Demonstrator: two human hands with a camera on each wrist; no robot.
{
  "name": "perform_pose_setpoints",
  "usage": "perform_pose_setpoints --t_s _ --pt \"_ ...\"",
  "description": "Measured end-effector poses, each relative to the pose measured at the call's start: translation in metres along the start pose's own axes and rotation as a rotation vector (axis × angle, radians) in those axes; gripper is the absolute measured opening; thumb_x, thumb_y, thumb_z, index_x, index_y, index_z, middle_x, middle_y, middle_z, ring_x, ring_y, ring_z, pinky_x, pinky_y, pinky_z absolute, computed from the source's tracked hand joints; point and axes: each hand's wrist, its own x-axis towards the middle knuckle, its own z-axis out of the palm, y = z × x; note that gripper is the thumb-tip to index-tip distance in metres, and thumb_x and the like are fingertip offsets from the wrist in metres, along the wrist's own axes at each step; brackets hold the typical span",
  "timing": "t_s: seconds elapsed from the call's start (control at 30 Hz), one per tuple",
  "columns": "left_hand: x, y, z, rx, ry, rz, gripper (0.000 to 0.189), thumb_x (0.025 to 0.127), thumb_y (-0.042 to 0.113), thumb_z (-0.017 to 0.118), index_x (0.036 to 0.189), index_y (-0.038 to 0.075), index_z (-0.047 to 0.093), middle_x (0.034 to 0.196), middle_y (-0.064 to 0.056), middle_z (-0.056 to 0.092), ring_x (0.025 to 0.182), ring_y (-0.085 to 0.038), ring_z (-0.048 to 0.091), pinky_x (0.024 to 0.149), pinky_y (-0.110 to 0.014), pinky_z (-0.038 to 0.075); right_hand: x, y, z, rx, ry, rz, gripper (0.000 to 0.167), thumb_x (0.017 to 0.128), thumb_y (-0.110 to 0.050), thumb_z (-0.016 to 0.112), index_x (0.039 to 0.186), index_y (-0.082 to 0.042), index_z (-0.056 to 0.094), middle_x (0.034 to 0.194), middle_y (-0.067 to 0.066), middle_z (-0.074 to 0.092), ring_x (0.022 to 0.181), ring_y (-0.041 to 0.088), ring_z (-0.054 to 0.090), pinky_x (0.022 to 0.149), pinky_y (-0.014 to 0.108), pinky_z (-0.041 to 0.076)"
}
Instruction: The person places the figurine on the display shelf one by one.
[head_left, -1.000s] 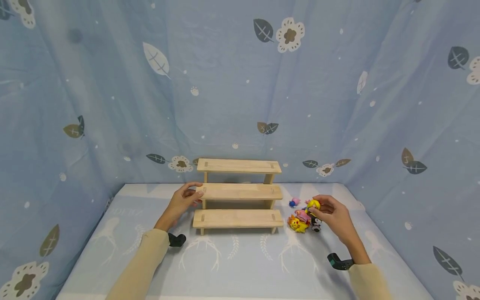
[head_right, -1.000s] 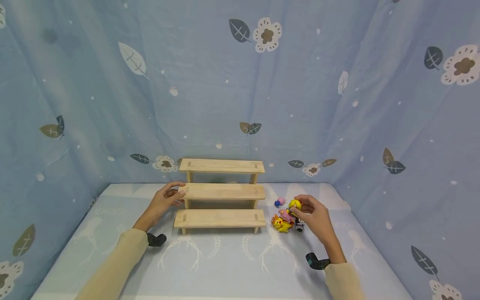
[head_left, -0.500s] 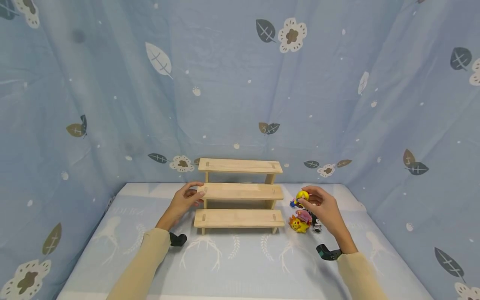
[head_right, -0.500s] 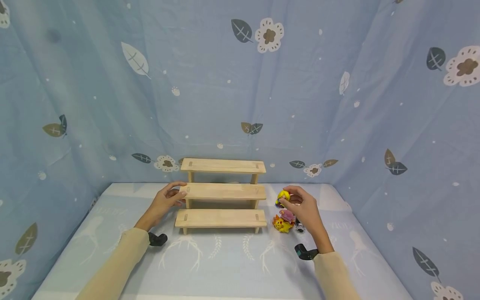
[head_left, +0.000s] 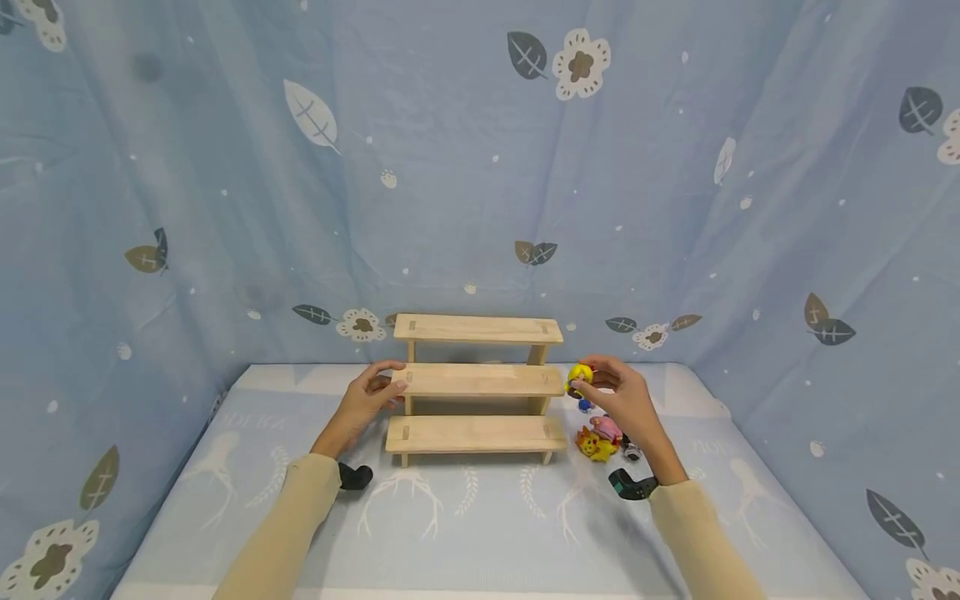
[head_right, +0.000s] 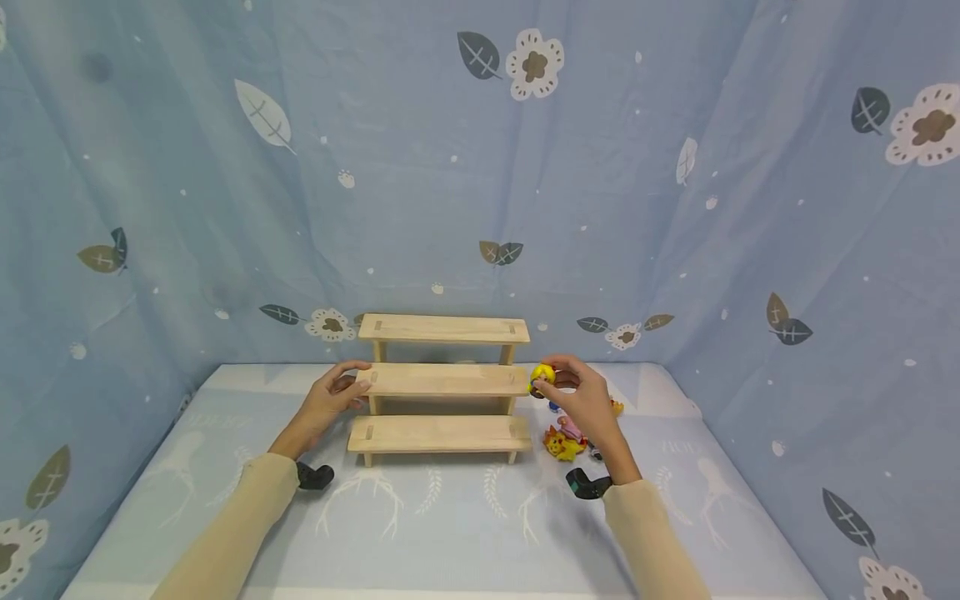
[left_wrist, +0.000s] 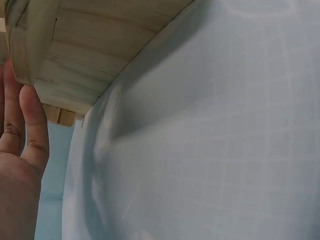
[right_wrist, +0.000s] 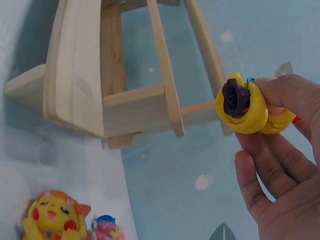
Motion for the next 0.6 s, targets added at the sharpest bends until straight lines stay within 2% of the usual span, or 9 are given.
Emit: perform_pose_setpoints --t_s 0.27,0.43,0.6 --pt "0.000 0.000 0.000 0.008 0.016 -0.005 0.052 0.094 0.040 0.076 0.140 0.023 0.058 0.113 -0.017 0.065 0.102 -0.035 0.068 0.089 -0.053 0.056 0.016 -0.008 0.016 0.032 -0.002 -0.102 0.039 0.092 -0.020 0.081 0.127 -0.008 0.068 0.113 0.006 0.069 0.099 0.018 0.069 0.087 0.021 0.056" --pt "0.000 0.001 0.000 0.006 0.010 -0.003 0.052 0.095 0.040 0.076 0.141 0.024 0.058 0.113 -0.018 0.065 0.103 -0.037 0.068 0.092 -0.057 0.054 0.025 -0.014 0.027 0.063 -0.018 -0.104 0.042 0.092 -0.020 0.081 0.128 -0.005 0.066 0.113 0.004 0.069 0.100 0.019 0.069 0.089 0.026 0.056" --pt "0.000 0.001 0.001 -0.003 0.004 -0.002 0.053 0.095 0.039 0.076 0.141 0.022 0.058 0.113 -0.019 0.064 0.103 -0.037 0.068 0.093 -0.058 0.053 0.034 -0.027 0.037 0.103 -0.030 -0.112 0.038 0.092 -0.018 0.081 0.126 -0.008 0.067 0.114 0.004 0.069 0.100 0.021 0.069 0.090 0.030 0.056"
